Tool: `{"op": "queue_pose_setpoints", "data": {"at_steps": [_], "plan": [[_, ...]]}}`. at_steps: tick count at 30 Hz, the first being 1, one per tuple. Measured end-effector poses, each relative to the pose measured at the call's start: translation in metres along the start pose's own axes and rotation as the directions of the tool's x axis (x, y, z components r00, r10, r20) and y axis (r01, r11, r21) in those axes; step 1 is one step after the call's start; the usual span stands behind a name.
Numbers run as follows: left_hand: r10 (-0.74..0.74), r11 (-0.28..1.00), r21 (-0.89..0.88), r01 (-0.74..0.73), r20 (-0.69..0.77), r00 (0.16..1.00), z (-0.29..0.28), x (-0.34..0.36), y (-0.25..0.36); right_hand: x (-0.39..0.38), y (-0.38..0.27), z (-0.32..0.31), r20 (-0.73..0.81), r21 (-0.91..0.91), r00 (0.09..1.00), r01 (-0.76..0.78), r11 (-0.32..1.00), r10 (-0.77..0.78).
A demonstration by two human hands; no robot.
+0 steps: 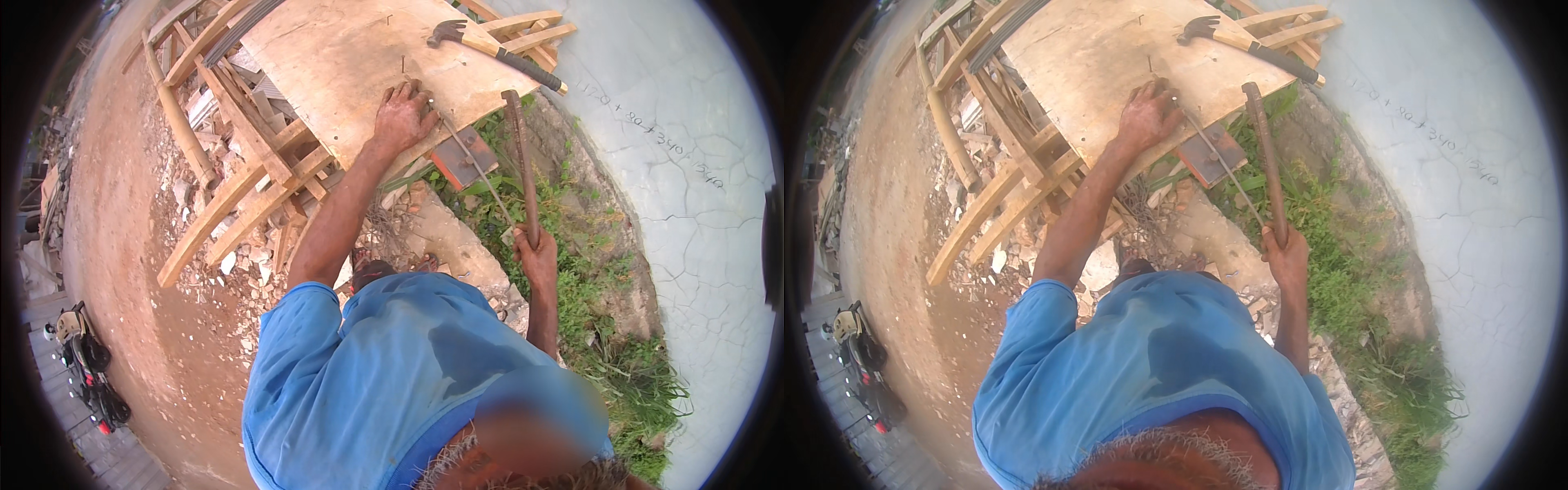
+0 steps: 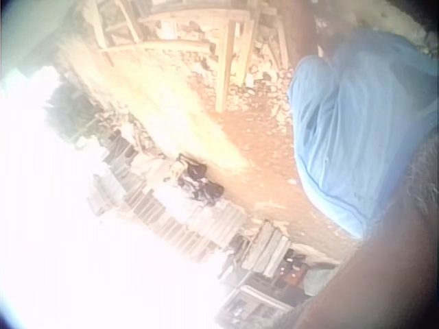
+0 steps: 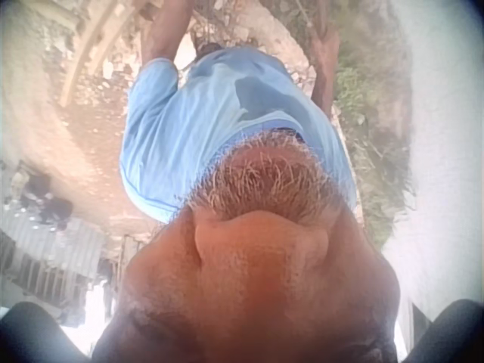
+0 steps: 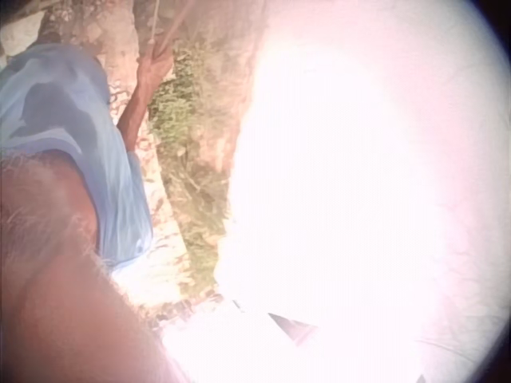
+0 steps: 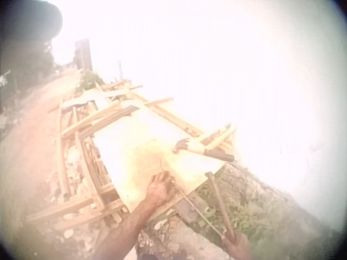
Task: The person repeatedly bends metal rods using a hammer and a metal block. They position each rod on the block and strike it to create a bend, then remove the bent piece and repeat the process with new rods.
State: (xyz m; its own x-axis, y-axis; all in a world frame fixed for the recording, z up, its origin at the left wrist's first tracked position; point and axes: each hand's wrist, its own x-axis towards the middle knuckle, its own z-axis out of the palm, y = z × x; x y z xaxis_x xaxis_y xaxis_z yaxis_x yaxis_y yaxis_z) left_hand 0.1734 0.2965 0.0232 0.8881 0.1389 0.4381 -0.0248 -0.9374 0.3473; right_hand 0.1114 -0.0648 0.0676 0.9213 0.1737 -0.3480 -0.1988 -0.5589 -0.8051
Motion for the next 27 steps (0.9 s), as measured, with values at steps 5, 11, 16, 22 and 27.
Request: {"op": "queue_pose_setpoints", "data": {"at_steps": [5,11,16,22,27], "plan": [[0.024,0.998,-0.063,-0.028,-0.06,0.998,0.001,0.003,-0.002,0.002,0.001,0.005,0.033,0.063,0.999,-0.036,0.997,0.034],[0.027,0.998,-0.051,-0.026,0.009,1.0,0.006,0.012,-0.003,-0.007,0.002,0.012,0.076,0.171,0.994,-0.09,0.981,0.078],[0.118,0.992,-0.042,-0.116,0.05,0.992,0.016,0.023,-0.009,-0.019,0.012,0.022,0.11,0.259,0.99,-0.109,0.96,0.083],[0.129,0.991,-0.035,-0.128,0.03,0.991,0.023,0.023,-0.014,-0.04,0.006,-0.039,-0.002,0.003,0.999,-0.033,0.999,0.033],[0.143,0.988,-0.053,-0.143,-0.003,0.99,0.023,0.023,-0.015,-0.038,0.006,-0.103,0.008,-0.409,0.997,-0.065,0.91,0.075]]}}
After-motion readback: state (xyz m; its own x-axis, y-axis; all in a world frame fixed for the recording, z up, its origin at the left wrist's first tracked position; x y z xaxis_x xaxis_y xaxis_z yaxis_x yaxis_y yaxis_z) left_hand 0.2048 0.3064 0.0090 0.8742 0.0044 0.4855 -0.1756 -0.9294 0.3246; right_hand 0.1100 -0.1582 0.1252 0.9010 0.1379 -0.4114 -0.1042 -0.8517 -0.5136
